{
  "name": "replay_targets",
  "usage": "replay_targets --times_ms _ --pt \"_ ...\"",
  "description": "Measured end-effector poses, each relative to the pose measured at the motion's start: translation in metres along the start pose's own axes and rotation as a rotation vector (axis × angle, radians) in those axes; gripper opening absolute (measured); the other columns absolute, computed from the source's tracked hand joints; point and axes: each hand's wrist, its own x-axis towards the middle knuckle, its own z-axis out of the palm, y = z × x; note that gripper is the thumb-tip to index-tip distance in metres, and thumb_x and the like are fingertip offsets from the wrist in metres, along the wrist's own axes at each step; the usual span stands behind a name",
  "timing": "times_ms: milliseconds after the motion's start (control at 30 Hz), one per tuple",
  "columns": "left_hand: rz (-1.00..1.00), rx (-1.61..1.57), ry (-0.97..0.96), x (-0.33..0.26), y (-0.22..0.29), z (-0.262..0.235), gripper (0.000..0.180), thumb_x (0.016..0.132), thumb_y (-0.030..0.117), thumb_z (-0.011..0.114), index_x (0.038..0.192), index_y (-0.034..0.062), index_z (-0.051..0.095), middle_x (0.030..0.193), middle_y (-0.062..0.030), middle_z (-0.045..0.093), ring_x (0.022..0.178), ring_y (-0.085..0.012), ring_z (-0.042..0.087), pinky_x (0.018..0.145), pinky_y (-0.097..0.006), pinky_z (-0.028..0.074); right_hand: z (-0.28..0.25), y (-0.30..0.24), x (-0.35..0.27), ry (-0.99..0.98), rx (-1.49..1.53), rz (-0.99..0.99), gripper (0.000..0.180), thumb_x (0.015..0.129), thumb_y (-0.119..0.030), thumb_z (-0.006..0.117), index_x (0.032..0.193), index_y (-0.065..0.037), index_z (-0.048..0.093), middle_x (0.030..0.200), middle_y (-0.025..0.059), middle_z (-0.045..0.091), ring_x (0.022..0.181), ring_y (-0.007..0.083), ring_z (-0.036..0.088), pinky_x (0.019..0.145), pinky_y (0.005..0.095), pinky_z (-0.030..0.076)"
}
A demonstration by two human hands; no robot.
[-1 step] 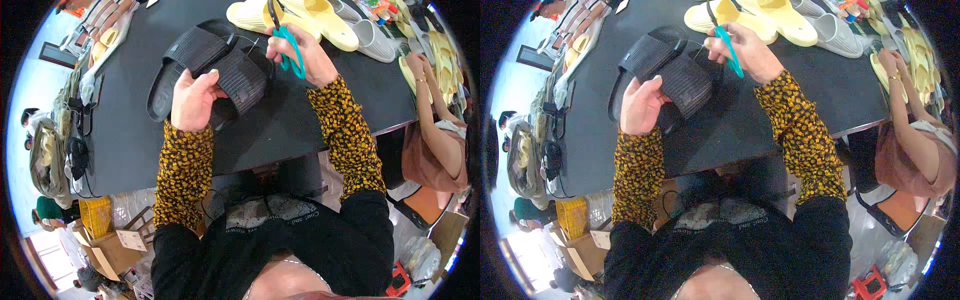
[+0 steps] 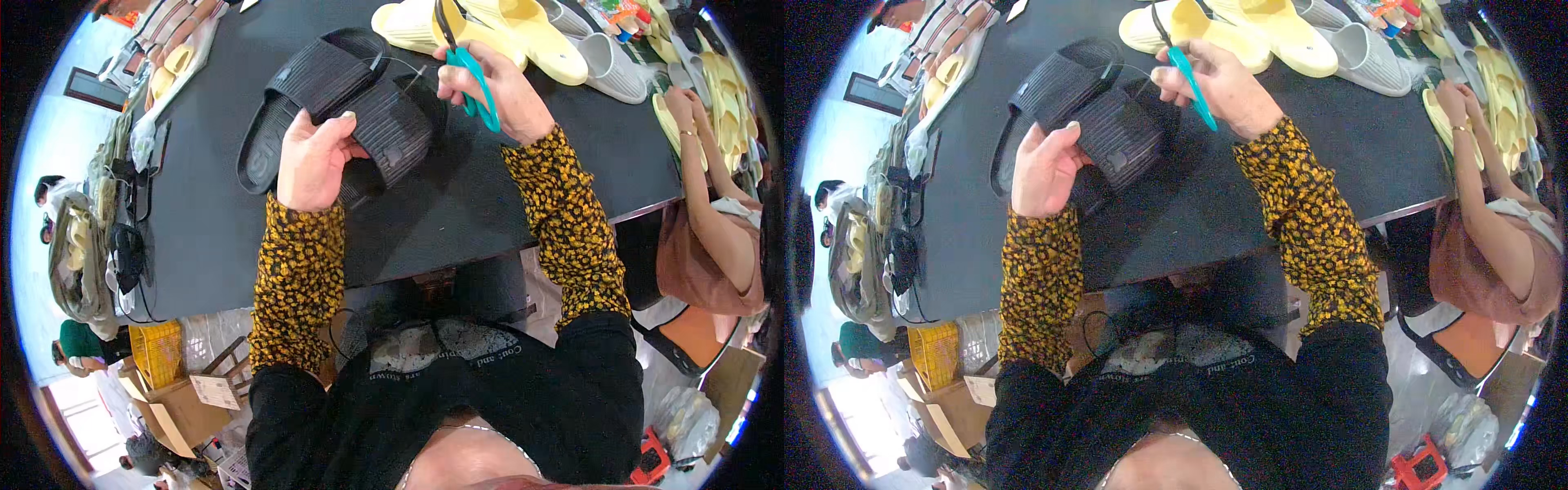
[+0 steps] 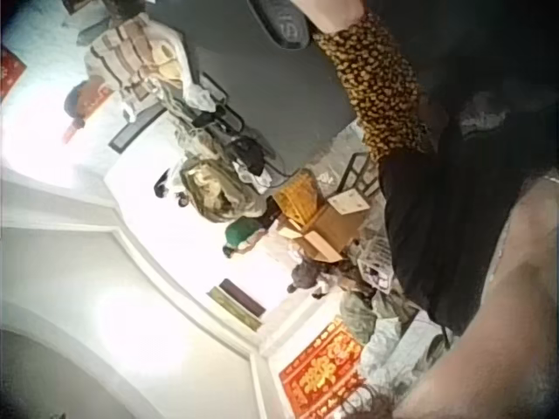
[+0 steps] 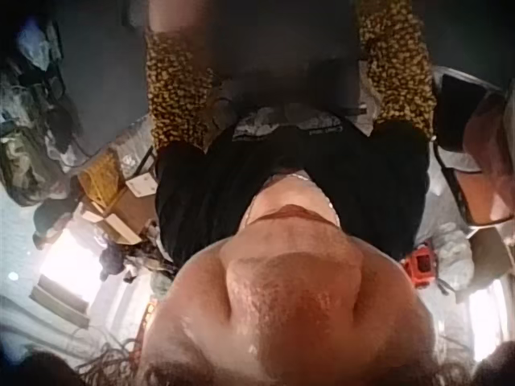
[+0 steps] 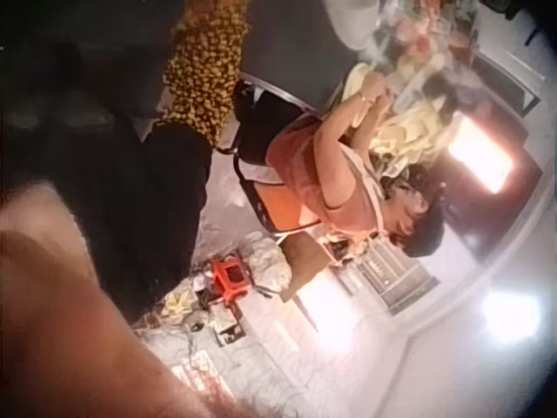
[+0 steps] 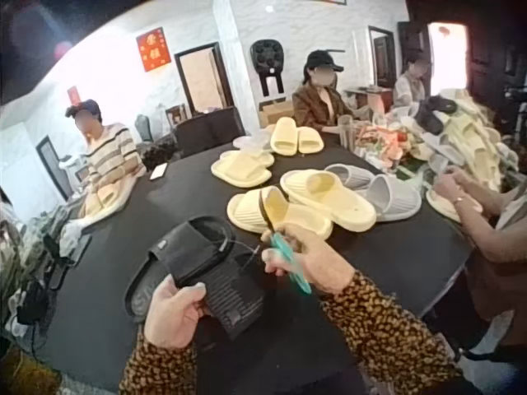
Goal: The person cuts excess material from pairs of foam slides using snips by hand.
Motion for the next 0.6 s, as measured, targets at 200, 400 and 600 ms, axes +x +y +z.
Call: replay_targets --times_ms 200,400,600 --pt "0.055 -0.081 0.119 0.019 -0.014 -0.014 0.026 0.084 0.002 0.053 0.109 0.0003 0.050 0.095 -0.0101 0.063 0.071 -0.0207 0.062 0.058 -0.033 0.050 0.004 0.012 -0.002 -0.153 -0.154 0.115 0.042 0.081 -0.023 0.068 0.113 0.000 0.053 0.084 0.0036 0.061 0.073 0.0078 0.056 0.065 0.0223 0.046" --pt "0.099 -0.122 0.146 0.020 -0.012 -0.039 0.028 0.085 0.001 0.051 0.113 0.0018 0.050 0.098 -0.0107 0.063 0.083 -0.0234 0.062 0.067 -0.038 0.051 0.009 0.012 -0.006 -0.238 -0.426 0.129 0.049 0.073 -0.032 0.073 0.103 0.003 0.058 0.066 0.0067 0.058 0.063 0.0105 0.054 0.057 0.0277 0.044" --pt "0.191 -0.157 0.124 0.012 -0.010 -0.034 0.035 0.086 -0.001 0.047 0.121 0.0019 0.048 0.112 -0.0121 0.061 0.098 -0.0264 0.061 0.079 -0.042 0.052 0.009 0.004 -0.010 -0.251 -0.535 0.166 0.051 0.071 -0.034 0.073 0.103 0.003 0.058 0.074 0.0124 0.064 0.068 0.0169 0.061 0.064 0.0308 0.048"
